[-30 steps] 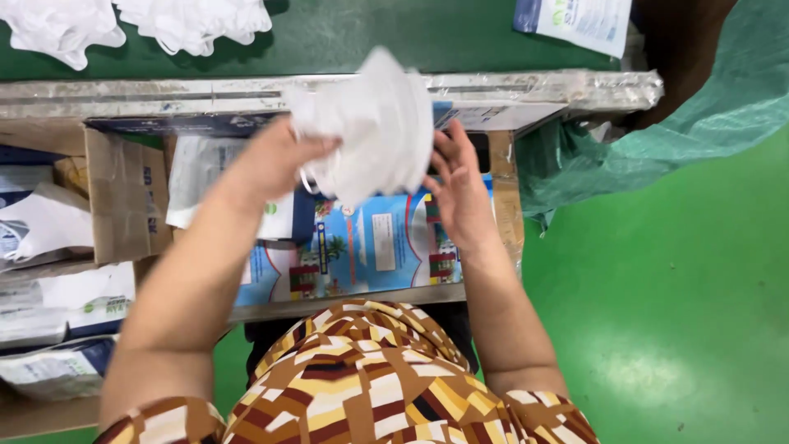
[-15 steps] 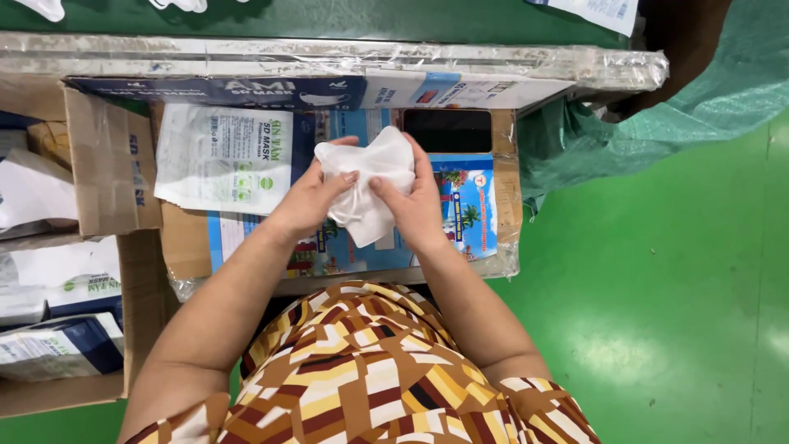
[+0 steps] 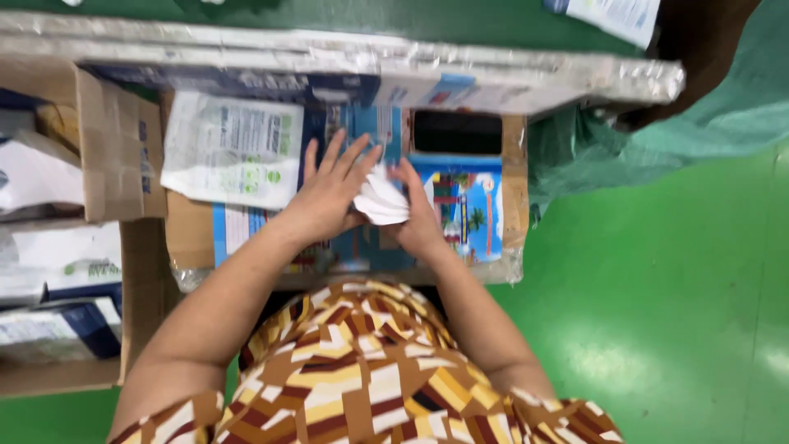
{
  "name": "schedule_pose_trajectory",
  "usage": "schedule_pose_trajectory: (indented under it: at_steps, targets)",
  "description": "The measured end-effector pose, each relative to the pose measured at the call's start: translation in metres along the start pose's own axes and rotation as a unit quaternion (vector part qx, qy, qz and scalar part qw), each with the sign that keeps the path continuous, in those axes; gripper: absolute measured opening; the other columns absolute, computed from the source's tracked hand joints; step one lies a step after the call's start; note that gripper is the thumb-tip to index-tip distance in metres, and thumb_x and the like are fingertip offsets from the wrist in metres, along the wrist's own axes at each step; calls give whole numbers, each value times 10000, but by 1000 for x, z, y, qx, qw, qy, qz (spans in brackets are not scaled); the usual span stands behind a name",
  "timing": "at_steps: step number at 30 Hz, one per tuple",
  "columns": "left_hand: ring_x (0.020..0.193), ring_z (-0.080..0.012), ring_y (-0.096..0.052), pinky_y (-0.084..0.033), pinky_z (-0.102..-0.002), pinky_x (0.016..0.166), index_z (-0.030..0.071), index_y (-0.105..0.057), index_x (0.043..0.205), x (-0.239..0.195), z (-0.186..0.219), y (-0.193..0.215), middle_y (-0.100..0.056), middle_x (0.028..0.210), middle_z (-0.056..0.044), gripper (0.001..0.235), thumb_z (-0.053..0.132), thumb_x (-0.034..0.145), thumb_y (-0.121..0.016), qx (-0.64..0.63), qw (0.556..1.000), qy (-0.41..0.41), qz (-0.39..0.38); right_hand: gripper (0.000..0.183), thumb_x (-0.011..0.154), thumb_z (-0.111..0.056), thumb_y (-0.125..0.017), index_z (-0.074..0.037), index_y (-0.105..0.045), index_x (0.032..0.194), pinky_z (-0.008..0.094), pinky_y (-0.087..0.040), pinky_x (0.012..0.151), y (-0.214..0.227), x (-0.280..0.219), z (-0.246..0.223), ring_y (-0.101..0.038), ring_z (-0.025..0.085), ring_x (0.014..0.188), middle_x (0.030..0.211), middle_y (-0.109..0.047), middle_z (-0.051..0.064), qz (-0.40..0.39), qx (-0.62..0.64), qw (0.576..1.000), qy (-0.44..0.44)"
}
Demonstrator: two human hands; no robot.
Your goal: The person is taking individual face masks from a conveyor belt and putting them into plastic pouches.
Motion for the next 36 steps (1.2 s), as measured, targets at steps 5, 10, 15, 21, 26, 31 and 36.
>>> schedule_pose_trajectory:
  at_steps: [5, 10, 15, 21, 26, 31, 36]
  targets:
    - [1546, -347, -298, -57, -726, 1222, 162, -336, 1597, 9, 2, -2, -508, 1469, -74, 998, 234, 742, -844, 0, 1000, -8, 6, 724, 876, -46, -845, -111, -491, 1505, 344, -504, 1110, 2, -18, 41, -648, 242, 1283, 1391, -638, 115, -34, 13, 999, -5]
    - [1481, -372, -322, -60, -749, 1158, 152, -371, 1552, -2, 5, -1, -546, 1437, -117, 958, 170, 712, -832, 10, 1000, 18, 8, 837, 809, -59, -882, -63, -441, 1520, 366, -480, 1124, 1, -4, -7, -597, 237, 1315, 1424, -590, 130, -49, 86, 994, -40]
    - [1429, -396, -386, -77, -757, 1156, 154, -446, 1527, 0, 8, -4, -554, 1342, -133, 917, 220, 693, -820, -45, 995, -38, 78, 632, 832, -85, -872, -42, -558, 1378, 357, -509, 1038, -18, -7, 15, -630, 209, 1189, 1295, -647, 97, -63, 188, 979, -58]
    - [1323, -382, -500, -299, -607, 1142, 159, -544, 1436, -10, 6, 6, -584, 1316, -133, 701, 99, 765, -736, -93, 987, -75, 108, 215, 912, -139, -771, -77, -743, 1116, 336, -553, 875, 17, 6, -7, -711, 218, 994, 1097, -733, 90, -126, 8, 988, -87]
    - [1169, -354, -604, -513, -470, 985, 98, -599, 1405, -28, -46, -3, -604, 1251, -137, 449, 167, 964, -654, -104, 971, 122, 178, 327, 966, -275, -707, -31, -713, 1184, 364, -542, 823, 98, -4, -34, -684, 241, 914, 1036, -740, 107, -217, 113, 955, -169]
    - [1023, -366, -606, -553, -451, 802, -34, -606, 1346, -20, -59, -27, -577, 1125, -177, 505, 158, 883, -671, 73, 963, 197, 166, 363, 1059, -282, -653, 14, -667, 1269, 339, -525, 888, 110, -13, -12, -645, 199, 1015, 1135, -706, 95, -150, 266, 943, -133]
    - [997, -346, -611, -583, -357, 734, -113, -585, 1268, -7, -52, -35, -566, 1106, -200, 505, 108, 819, -657, 186, 951, 210, 131, 348, 1130, -288, -605, 29, -682, 1253, 306, -529, 849, 97, -8, -29, -631, 151, 989, 1111, -697, 82, -2, 186, 971, -148]
Point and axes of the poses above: each hand's wrist, its own x-axis towards the middle knuckle, its own y-axis out of the back of the hand, z = x × y, the point moved 2 cm from there along x, towards the middle knuckle
